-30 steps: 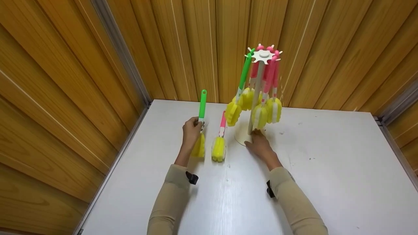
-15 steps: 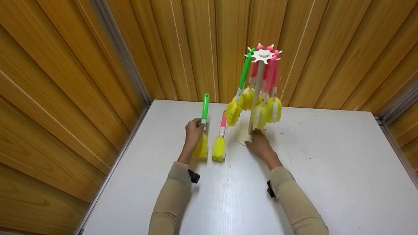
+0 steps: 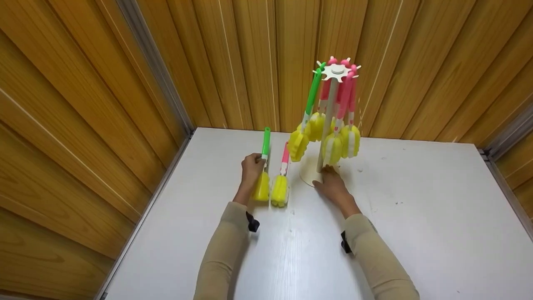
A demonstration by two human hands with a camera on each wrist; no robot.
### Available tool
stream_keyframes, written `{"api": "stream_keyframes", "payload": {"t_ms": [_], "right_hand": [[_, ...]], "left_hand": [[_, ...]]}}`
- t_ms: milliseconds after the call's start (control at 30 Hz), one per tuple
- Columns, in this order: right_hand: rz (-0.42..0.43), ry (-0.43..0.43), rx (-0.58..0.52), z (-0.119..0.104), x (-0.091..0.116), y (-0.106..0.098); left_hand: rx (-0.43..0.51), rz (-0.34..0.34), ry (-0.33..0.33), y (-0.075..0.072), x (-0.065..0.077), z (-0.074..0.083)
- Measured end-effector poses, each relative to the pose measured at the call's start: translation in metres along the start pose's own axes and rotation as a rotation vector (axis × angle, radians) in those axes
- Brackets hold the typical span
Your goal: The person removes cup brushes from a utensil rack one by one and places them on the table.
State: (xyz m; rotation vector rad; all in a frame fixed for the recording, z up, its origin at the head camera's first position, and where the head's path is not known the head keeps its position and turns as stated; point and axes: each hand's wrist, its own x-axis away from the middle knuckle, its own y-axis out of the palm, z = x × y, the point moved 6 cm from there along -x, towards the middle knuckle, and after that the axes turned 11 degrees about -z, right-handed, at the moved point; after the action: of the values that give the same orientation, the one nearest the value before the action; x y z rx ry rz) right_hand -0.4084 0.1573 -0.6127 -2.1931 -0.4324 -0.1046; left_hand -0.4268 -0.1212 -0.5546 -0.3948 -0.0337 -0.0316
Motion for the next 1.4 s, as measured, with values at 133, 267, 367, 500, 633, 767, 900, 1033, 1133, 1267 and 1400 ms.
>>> {"api": "stream_keyframes", "payload": {"t_ms": [133,267,367,500,633,767,900,1033,1133,1267,1400], "right_hand": [[0.003,0.003,0.002,0.000,0.001,0.000],[0.008,-0.002,0.006,-0.001,0.001,-0.001],[0.004,0.002,-0.002,-0.002,0.001,-0.001],[-0.010,0.013,-0.008,-0.001,0.001,0.000],[0.000,-0.009,0.005,-0.004,0.003,-0.002],[0.026,-0.038,0.031,-0.007,0.005,-0.004],[0.023,-0.031,0.030,-0.006,0.005,-0.004],[0.011,-0.014,0.011,-0.004,0.004,-0.002],[0.010,-0.010,-0.002,-0.004,0.004,-0.002],[0.014,-0.011,-0.004,-0.004,0.004,-0.002],[0.015,-0.009,-0.003,-0.003,0.003,-0.002]], "left_hand": [[-0.008,-0.006,-0.008,0.003,-0.004,-0.001],[-0.018,0.001,-0.027,0.005,-0.008,-0.002],[-0.020,0.000,-0.054,0.007,-0.012,-0.005],[-0.039,-0.009,-0.084,0.010,-0.014,-0.012],[-0.040,-0.016,-0.088,0.012,-0.015,-0.016],[0.002,-0.028,-0.081,0.016,-0.017,-0.021],[0.067,-0.035,-0.108,0.018,-0.020,-0.027],[0.110,-0.023,-0.145,0.016,-0.022,-0.030],[0.115,-0.022,-0.150,0.014,-0.024,-0.029],[0.103,-0.035,-0.146,0.015,-0.025,-0.029],[0.085,-0.054,-0.143,0.018,-0.029,-0.032]]}}
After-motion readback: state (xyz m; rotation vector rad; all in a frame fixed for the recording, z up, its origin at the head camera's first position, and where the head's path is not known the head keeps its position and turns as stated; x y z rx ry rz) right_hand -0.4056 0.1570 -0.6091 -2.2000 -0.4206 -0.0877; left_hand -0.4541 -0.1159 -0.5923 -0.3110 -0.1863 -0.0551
